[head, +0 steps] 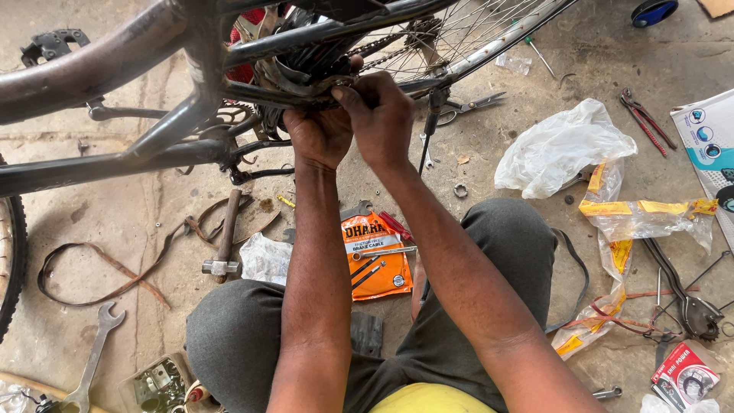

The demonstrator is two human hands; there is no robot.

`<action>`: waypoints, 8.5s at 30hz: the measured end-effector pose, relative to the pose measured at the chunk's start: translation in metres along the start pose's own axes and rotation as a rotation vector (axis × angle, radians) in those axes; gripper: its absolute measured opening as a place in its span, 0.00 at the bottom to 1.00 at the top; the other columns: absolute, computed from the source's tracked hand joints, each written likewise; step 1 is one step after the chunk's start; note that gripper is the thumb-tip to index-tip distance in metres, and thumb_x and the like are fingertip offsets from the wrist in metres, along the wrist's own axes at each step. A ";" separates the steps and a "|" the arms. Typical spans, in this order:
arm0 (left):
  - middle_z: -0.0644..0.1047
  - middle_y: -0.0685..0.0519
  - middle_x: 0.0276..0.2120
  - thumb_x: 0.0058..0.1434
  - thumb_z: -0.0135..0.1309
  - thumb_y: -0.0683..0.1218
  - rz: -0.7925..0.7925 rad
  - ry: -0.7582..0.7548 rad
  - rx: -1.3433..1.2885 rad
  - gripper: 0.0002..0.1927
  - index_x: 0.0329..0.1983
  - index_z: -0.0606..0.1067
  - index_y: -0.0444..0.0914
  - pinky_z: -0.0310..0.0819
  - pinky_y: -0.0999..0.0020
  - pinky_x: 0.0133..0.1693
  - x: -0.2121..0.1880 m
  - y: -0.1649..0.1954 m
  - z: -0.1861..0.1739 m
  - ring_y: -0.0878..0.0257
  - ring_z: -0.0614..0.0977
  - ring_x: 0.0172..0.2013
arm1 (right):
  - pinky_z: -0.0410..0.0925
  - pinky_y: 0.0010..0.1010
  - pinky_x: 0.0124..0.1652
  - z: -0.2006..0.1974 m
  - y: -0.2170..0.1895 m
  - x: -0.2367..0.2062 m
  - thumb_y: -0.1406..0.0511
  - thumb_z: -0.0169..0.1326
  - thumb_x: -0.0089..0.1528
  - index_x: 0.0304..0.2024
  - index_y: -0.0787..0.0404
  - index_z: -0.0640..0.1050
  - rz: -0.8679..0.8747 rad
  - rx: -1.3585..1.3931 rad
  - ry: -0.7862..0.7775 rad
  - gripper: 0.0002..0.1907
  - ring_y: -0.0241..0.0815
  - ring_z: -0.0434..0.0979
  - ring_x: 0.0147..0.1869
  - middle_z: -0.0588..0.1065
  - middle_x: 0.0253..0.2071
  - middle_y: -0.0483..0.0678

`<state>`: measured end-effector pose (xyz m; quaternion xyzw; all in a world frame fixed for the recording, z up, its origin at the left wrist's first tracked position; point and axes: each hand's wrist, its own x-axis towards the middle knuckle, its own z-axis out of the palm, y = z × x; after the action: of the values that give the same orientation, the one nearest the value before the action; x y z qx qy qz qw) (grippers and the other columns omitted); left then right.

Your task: The person is repairing a bicycle by tightening bolts and adjusting components on the frame using a wrench and hammer. The person works on the central part of the bicycle frame, focusing on the chain and gear area.

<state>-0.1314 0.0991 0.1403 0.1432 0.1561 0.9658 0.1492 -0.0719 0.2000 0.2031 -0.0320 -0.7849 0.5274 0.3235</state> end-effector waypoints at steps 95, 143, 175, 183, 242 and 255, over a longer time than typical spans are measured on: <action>0.80 0.45 0.57 0.75 0.40 0.55 -0.063 -0.095 -0.091 0.25 0.61 0.76 0.34 0.71 0.59 0.64 0.006 -0.001 -0.004 0.57 0.80 0.58 | 0.70 0.17 0.29 0.002 0.020 0.008 0.55 0.70 0.59 0.34 0.60 0.76 0.079 0.435 -0.047 0.19 0.26 0.75 0.29 0.76 0.26 0.40; 0.78 0.44 0.61 0.70 0.42 0.72 -0.151 -0.019 0.006 0.36 0.67 0.72 0.43 0.76 0.50 0.50 0.005 0.007 0.009 0.52 0.82 0.52 | 0.72 0.44 0.27 -0.109 0.272 -0.051 0.65 0.45 0.64 0.35 0.61 0.76 1.150 0.694 0.493 0.09 0.49 0.76 0.29 0.74 0.32 0.53; 0.81 0.49 0.56 0.70 0.50 0.63 -0.140 -0.047 -0.006 0.24 0.59 0.77 0.45 0.67 0.48 0.54 0.004 0.005 0.011 0.57 0.81 0.54 | 0.71 0.30 0.28 -0.083 0.016 0.051 0.58 0.60 0.72 0.38 0.60 0.79 -0.683 -0.668 -0.305 0.13 0.38 0.75 0.31 0.75 0.33 0.47; 0.80 0.46 0.57 0.69 0.50 0.63 -0.144 -0.089 -0.001 0.29 0.65 0.74 0.42 0.68 0.39 0.60 0.005 0.005 0.008 0.54 0.82 0.52 | 0.61 0.26 0.23 0.004 0.081 -0.037 0.49 0.56 0.69 0.35 0.58 0.77 0.349 0.570 -0.153 0.20 0.32 0.65 0.24 0.69 0.27 0.42; 0.78 0.48 0.61 0.75 0.42 0.61 -0.087 -0.147 0.013 0.25 0.64 0.76 0.43 0.75 0.44 0.55 -0.003 0.006 0.003 0.51 0.81 0.59 | 0.67 0.38 0.29 -0.042 0.074 0.027 0.63 0.60 0.70 0.38 0.62 0.79 -0.481 -0.308 -0.158 0.09 0.44 0.74 0.29 0.74 0.27 0.48; 0.82 0.52 0.41 0.66 0.50 0.55 0.518 0.301 0.038 0.17 0.47 0.79 0.41 0.74 0.52 0.52 -0.017 -0.060 0.025 0.57 0.81 0.46 | 0.70 0.35 0.31 -0.110 -0.013 0.052 0.65 0.59 0.70 0.41 0.62 0.80 -0.290 -0.241 -0.535 0.07 0.40 0.76 0.30 0.76 0.28 0.46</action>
<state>-0.0934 0.1539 0.1385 0.0360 0.1530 0.9790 -0.1295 -0.0495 0.3033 0.2649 0.1819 -0.8953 0.3687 0.1714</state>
